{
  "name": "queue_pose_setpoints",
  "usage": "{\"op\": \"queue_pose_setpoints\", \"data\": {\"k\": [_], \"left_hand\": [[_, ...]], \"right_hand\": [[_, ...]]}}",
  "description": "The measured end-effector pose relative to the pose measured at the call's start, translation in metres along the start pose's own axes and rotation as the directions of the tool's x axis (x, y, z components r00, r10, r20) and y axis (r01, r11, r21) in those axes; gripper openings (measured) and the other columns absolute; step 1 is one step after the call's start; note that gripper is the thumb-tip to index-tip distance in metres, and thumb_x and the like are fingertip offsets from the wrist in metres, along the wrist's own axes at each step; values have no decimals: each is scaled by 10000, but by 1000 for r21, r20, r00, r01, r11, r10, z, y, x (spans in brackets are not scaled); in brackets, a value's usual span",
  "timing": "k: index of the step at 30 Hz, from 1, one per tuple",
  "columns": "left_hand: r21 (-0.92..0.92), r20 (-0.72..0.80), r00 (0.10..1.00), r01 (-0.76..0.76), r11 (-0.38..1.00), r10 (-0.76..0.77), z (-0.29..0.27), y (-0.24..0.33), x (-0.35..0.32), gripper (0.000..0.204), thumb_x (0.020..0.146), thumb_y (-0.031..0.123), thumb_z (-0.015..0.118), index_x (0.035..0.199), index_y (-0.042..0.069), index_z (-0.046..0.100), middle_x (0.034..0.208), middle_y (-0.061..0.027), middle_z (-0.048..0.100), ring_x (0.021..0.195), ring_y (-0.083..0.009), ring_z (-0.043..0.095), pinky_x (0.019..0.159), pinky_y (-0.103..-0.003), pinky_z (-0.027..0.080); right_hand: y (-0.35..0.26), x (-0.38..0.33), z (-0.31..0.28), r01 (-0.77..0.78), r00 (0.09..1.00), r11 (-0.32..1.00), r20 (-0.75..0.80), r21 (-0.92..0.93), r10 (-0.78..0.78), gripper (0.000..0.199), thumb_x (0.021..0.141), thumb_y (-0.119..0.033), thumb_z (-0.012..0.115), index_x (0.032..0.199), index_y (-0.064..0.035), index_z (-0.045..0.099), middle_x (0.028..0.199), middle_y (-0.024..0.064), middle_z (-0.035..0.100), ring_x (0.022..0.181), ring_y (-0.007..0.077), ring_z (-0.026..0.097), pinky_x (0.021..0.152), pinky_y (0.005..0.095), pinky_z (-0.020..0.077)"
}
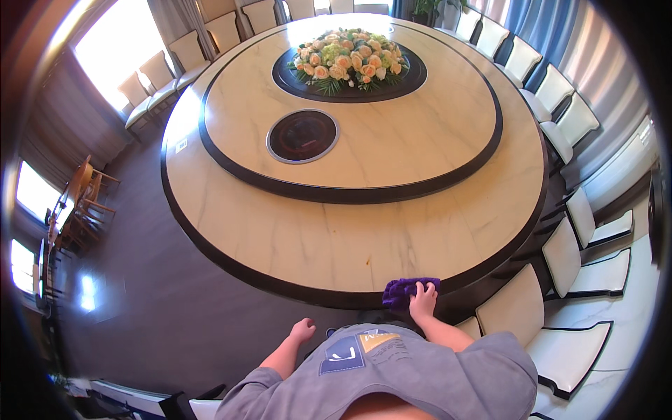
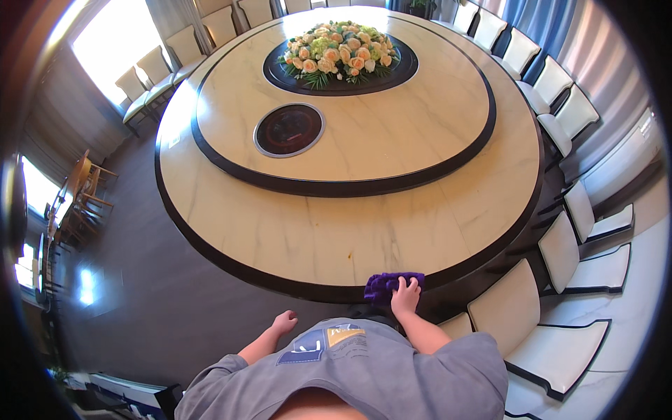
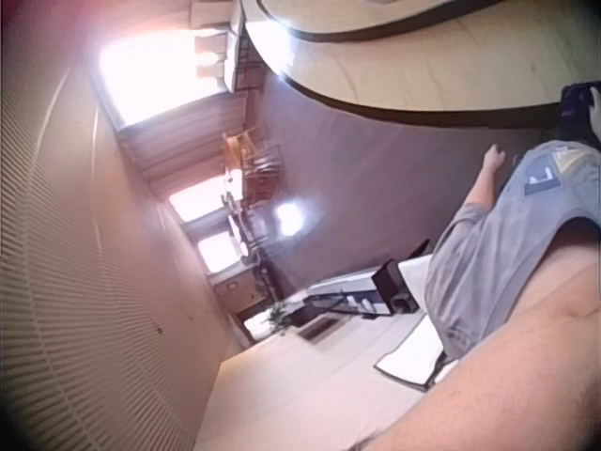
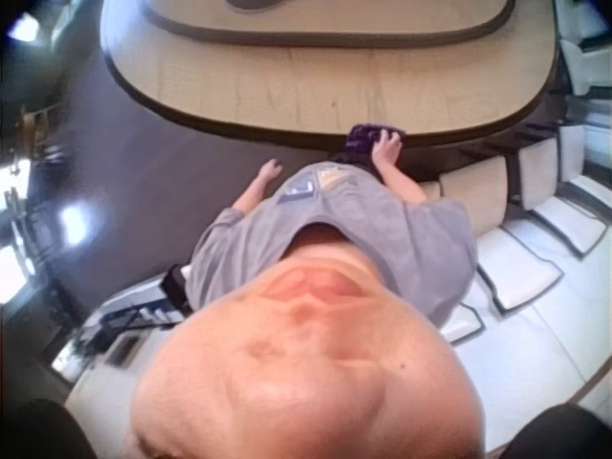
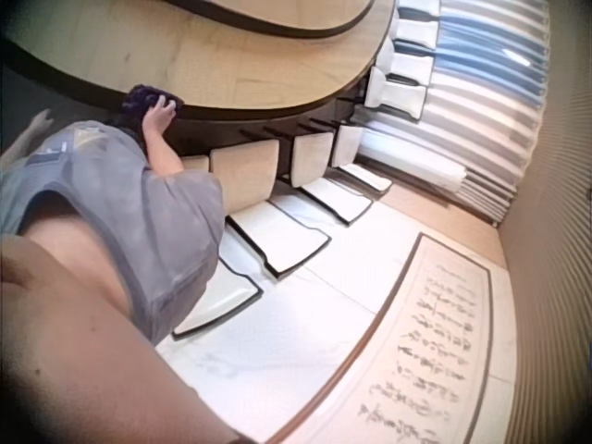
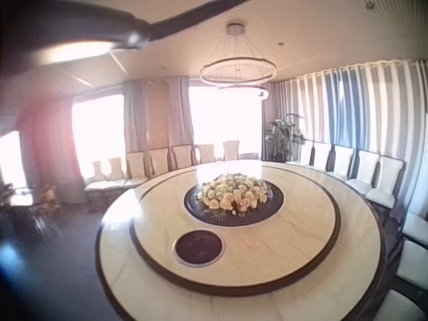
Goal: The person wipes the tiered edge of a large circular table using a purple cloth, moving around the table's perimeter to clean the surface.
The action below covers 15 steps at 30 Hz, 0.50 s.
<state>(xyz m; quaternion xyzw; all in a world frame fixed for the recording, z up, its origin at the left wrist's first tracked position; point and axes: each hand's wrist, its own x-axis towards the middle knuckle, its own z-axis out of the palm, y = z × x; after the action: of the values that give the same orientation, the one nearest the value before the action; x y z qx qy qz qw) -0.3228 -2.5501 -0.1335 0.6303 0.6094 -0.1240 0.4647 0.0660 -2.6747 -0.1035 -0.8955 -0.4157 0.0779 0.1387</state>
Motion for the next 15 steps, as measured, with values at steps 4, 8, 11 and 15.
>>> {"op": "queue_pose_setpoints", "data": {"k": [4,8,11,15], "left_hand": [[3,-52,998,19,1000,-19,-7,-8,13,422,819,265,563,1191,68,603,1118,-162,656,1053,-302,624,927,-366,483],[-66,-152,986,63,996,-72,-28,5,10,388,828,246,577,1170,65,610,1079,-155,667,1028,-289,635,907,-361,492],[-103,-157,980,110,989,-125,-39,8,-14,372,831,229,586,1164,64,611,1055,-152,673,999,-277,643,887,-361,499],[-183,-168,974,120,976,-152,-43,11,-28,364,832,219,590,1162,66,613,1023,-144,679,963,-273,650,862,-364,507]], "right_hand": [[-10,93,6,-26,998,1000,-52,16,26,468,755,-161,734,1179,-135,538,1229,183,429,1081,394,467,895,468,438],[-16,216,17,-40,973,999,-224,24,45,442,774,-176,722,1180,-136,550,1216,178,453,1067,387,483,889,471,442],[-35,283,25,-187,940,981,-281,55,195,413,791,-197,704,1176,-142,565,1223,181,482,1054,381,501,868,468,456],[-42,289,41,-206,924,977,-337,-46,179,410,816,-227,677,1205,-151,570,1229,158,505,1063,381,515,866,464,469]]}}
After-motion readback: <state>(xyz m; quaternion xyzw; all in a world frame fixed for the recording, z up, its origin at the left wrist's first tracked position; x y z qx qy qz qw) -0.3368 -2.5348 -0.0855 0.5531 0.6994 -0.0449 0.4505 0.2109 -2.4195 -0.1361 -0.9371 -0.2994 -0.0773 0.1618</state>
